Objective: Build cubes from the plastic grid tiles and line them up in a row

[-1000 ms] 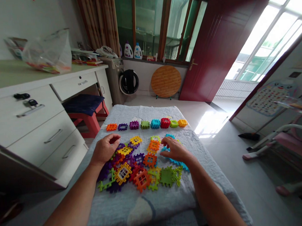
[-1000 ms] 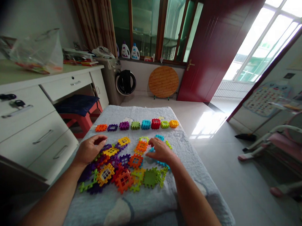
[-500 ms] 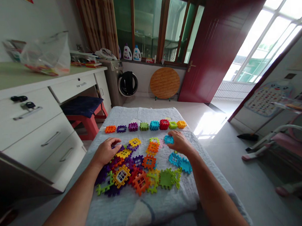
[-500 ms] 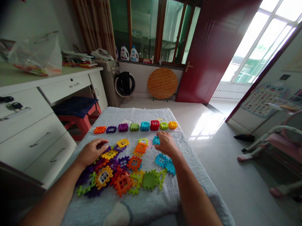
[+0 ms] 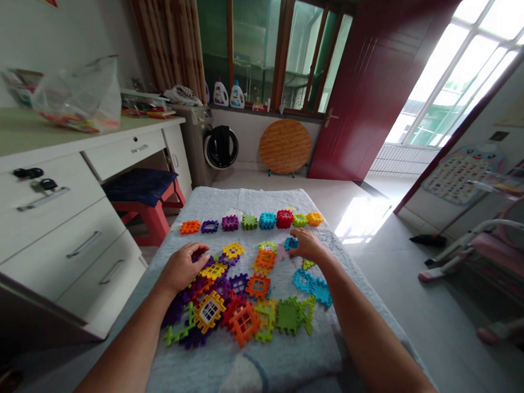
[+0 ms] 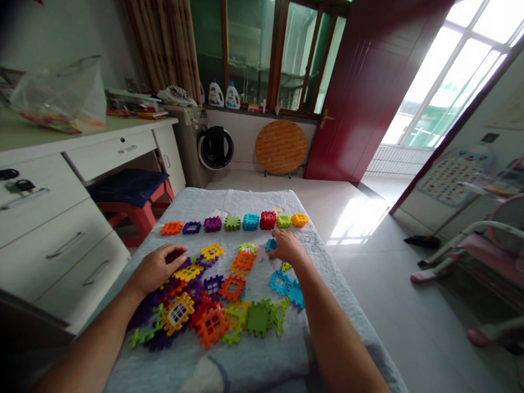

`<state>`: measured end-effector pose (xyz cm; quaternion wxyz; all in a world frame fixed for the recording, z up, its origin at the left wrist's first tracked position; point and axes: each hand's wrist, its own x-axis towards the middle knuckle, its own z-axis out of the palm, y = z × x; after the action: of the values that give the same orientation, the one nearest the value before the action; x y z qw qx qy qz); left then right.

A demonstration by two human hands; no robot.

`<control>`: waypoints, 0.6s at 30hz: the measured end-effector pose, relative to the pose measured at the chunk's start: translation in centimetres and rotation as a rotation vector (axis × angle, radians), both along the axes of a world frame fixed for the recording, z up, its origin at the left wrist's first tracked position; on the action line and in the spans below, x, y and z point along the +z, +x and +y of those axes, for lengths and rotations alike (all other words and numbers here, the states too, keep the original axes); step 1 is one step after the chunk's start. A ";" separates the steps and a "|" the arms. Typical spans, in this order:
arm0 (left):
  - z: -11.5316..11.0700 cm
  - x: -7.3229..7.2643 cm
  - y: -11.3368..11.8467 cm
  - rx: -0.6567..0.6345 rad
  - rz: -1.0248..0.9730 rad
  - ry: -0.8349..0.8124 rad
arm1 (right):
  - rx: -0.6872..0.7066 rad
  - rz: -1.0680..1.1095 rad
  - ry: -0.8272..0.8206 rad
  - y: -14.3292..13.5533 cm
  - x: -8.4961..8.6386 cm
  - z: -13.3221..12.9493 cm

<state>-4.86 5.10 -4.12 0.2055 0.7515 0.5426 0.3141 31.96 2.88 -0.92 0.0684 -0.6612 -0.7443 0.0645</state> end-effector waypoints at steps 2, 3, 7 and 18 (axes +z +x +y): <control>0.0 0.0 0.0 0.002 0.002 -0.001 | -0.021 -0.014 -0.029 -0.2 0.1 0.0; 0.0 0.0 0.0 0.003 0.004 -0.001 | -0.032 -0.026 -0.038 -0.3 0.1 0.0; 0.0 -0.1 0.0 0.001 0.001 -0.005 | -0.038 -0.053 -0.021 -0.8 0.9 0.2; -0.4 0.5 0.0 0.041 -0.029 -0.047 | 0.068 0.022 0.196 -3.8 4.8 8.1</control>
<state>-4.89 4.69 -3.59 0.2248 0.7305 0.5619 0.3163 28.14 10.94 3.86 0.1388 -0.6250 -0.7681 0.0010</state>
